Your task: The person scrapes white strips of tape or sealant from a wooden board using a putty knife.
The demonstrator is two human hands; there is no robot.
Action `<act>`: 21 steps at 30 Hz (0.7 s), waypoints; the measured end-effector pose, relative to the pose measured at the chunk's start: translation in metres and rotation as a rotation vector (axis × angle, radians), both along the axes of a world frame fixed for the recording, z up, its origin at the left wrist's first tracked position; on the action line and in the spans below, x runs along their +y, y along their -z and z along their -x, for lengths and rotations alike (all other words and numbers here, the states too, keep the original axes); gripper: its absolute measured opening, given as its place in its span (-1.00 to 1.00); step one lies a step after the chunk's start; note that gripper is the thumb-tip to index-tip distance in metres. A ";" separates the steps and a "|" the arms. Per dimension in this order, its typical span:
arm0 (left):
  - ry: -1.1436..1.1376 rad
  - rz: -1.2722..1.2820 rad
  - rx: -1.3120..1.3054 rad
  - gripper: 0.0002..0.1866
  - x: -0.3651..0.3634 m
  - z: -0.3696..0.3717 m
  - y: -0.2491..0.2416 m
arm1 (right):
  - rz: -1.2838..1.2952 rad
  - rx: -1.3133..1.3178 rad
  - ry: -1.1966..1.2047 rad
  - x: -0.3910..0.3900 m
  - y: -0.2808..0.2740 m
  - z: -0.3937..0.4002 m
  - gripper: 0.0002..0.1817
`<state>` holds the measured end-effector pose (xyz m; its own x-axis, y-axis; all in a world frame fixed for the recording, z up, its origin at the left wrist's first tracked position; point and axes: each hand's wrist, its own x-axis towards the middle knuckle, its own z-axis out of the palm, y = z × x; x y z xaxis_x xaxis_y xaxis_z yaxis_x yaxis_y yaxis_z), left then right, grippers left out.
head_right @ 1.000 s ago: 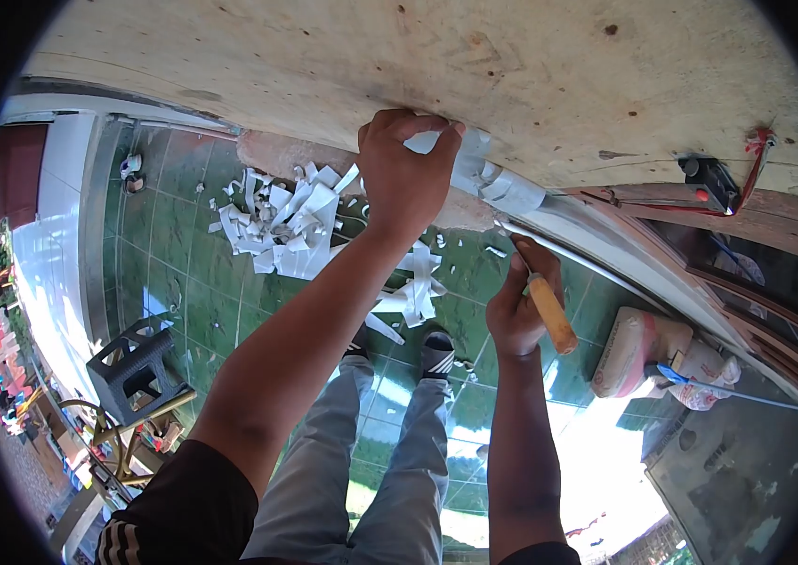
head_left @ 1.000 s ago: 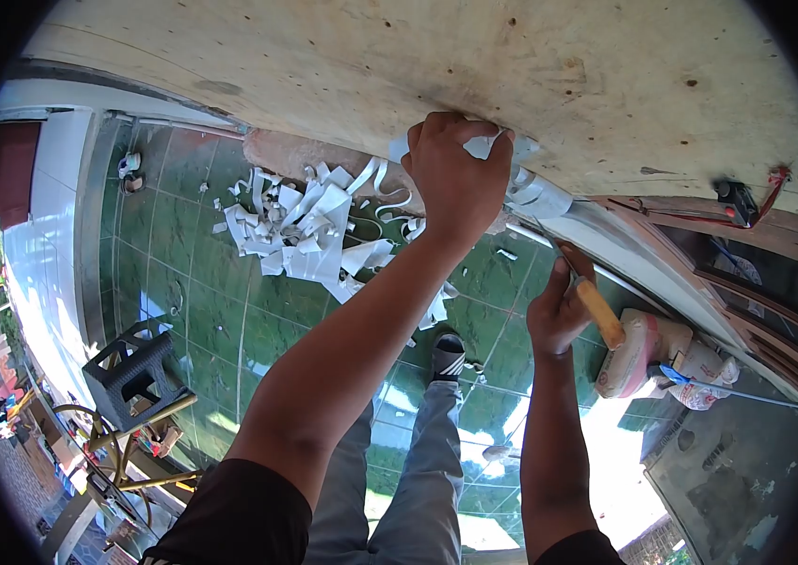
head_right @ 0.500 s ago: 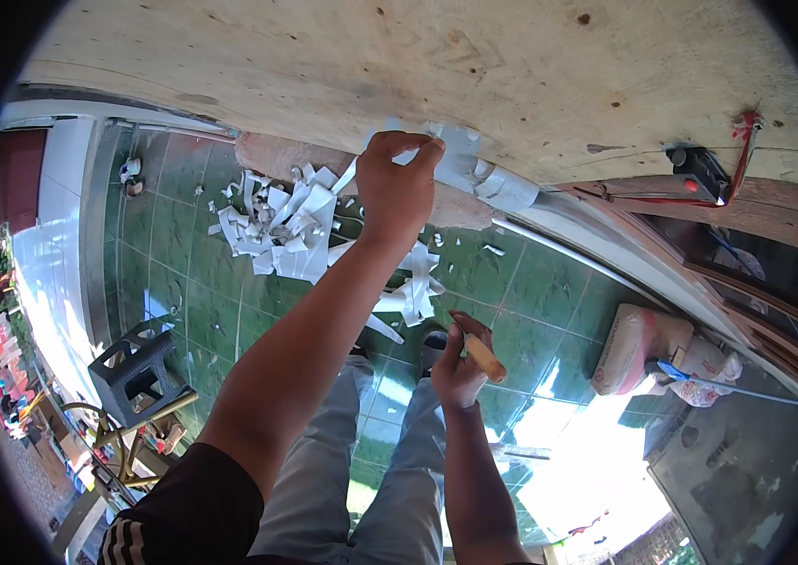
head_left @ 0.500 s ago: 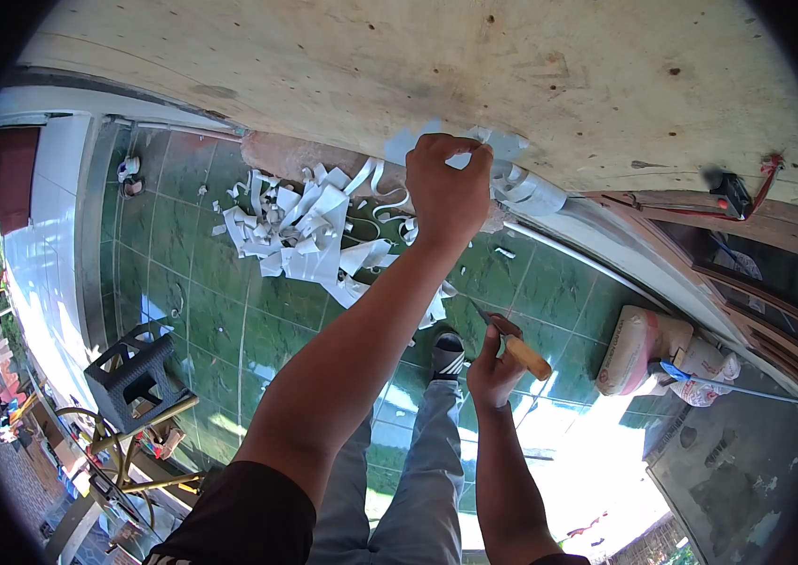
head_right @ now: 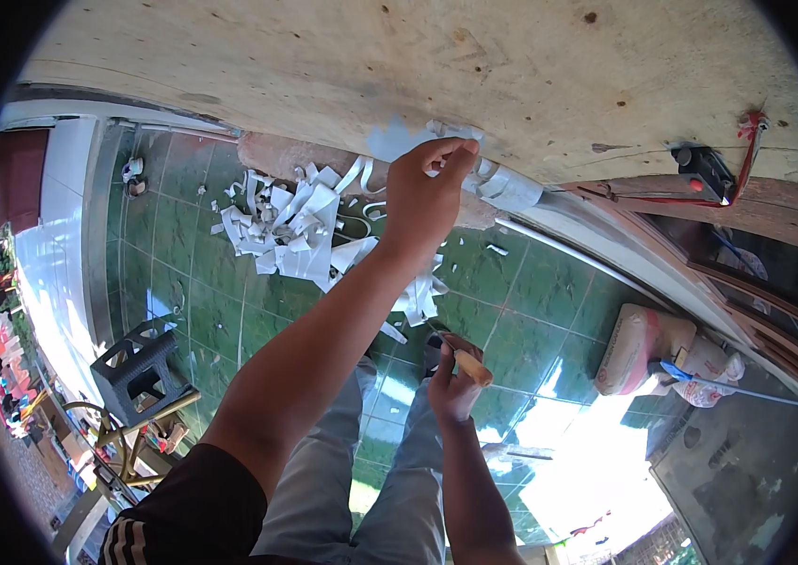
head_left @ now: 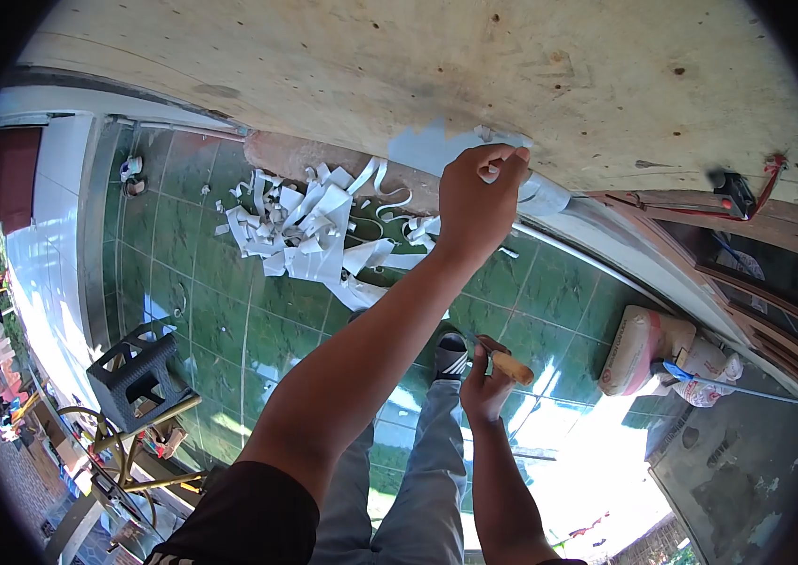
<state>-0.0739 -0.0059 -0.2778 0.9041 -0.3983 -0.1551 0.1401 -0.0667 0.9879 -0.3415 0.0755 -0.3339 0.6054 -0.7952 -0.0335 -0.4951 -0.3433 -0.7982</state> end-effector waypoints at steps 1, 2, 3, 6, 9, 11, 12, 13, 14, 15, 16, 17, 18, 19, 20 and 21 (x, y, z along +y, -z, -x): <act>0.009 0.021 0.047 -0.68 -0.005 -0.005 -0.008 | -0.001 -0.002 0.007 0.002 -0.001 0.000 -0.85; 0.019 0.040 0.094 -0.68 -0.007 -0.008 -0.013 | -0.012 0.003 0.012 0.004 -0.002 0.000 -0.85; 0.012 0.044 0.122 -0.68 -0.008 -0.009 -0.013 | -0.024 0.008 0.018 0.006 -0.002 0.002 -0.85; -0.014 0.058 0.171 -0.70 -0.010 -0.006 -0.011 | -0.027 0.004 0.032 0.012 -0.003 0.005 -0.86; -0.036 0.044 0.119 -0.71 -0.001 0.000 -0.005 | -0.025 -0.009 0.038 0.017 -0.005 0.007 -0.86; -0.033 -0.009 0.042 -0.72 0.005 -0.001 -0.004 | -0.026 -0.008 0.036 0.019 -0.004 0.011 -0.86; -0.029 -0.025 0.035 -0.72 0.006 -0.002 -0.004 | -0.026 -0.003 0.033 0.020 -0.001 0.013 -0.86; -0.025 -0.041 0.031 -0.73 0.007 -0.002 -0.004 | -0.027 0.005 0.031 0.021 0.000 0.017 -0.86; -0.022 -0.058 0.027 -0.73 0.009 -0.001 -0.004 | -0.030 0.011 0.034 0.022 0.000 0.020 -0.86; -0.020 -0.073 0.024 -0.74 0.011 -0.001 -0.004 | -0.032 0.013 0.036 0.023 0.000 0.020 -0.86; -0.017 -0.089 0.021 -0.74 0.012 0.000 -0.004 | -0.034 0.014 0.038 0.023 -0.001 0.021 -0.86; -0.014 -0.104 0.019 -0.74 0.014 0.001 -0.003 | -0.038 0.013 0.045 0.024 0.000 0.023 -0.86; -0.017 -0.103 0.016 -0.74 0.016 0.003 -0.001 | -0.042 0.012 0.052 0.025 0.002 0.024 -0.86; -0.020 -0.101 0.013 -0.74 0.018 0.005 0.003 | -0.046 0.011 0.061 0.026 0.003 0.026 -0.86; -0.023 -0.099 0.011 -0.74 0.019 0.006 0.006 | -0.041 0.025 0.053 0.027 0.004 0.027 -0.86; -0.021 -0.107 0.019 -0.74 0.021 0.007 0.006 | -0.036 0.040 0.046 0.027 0.003 0.028 -0.85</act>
<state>-0.0813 0.0151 -0.2842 0.9085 -0.3597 -0.2126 0.1610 -0.1681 0.9725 -0.3691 0.1026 -0.3373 0.5662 -0.8198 -0.0858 -0.5413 -0.2913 -0.7887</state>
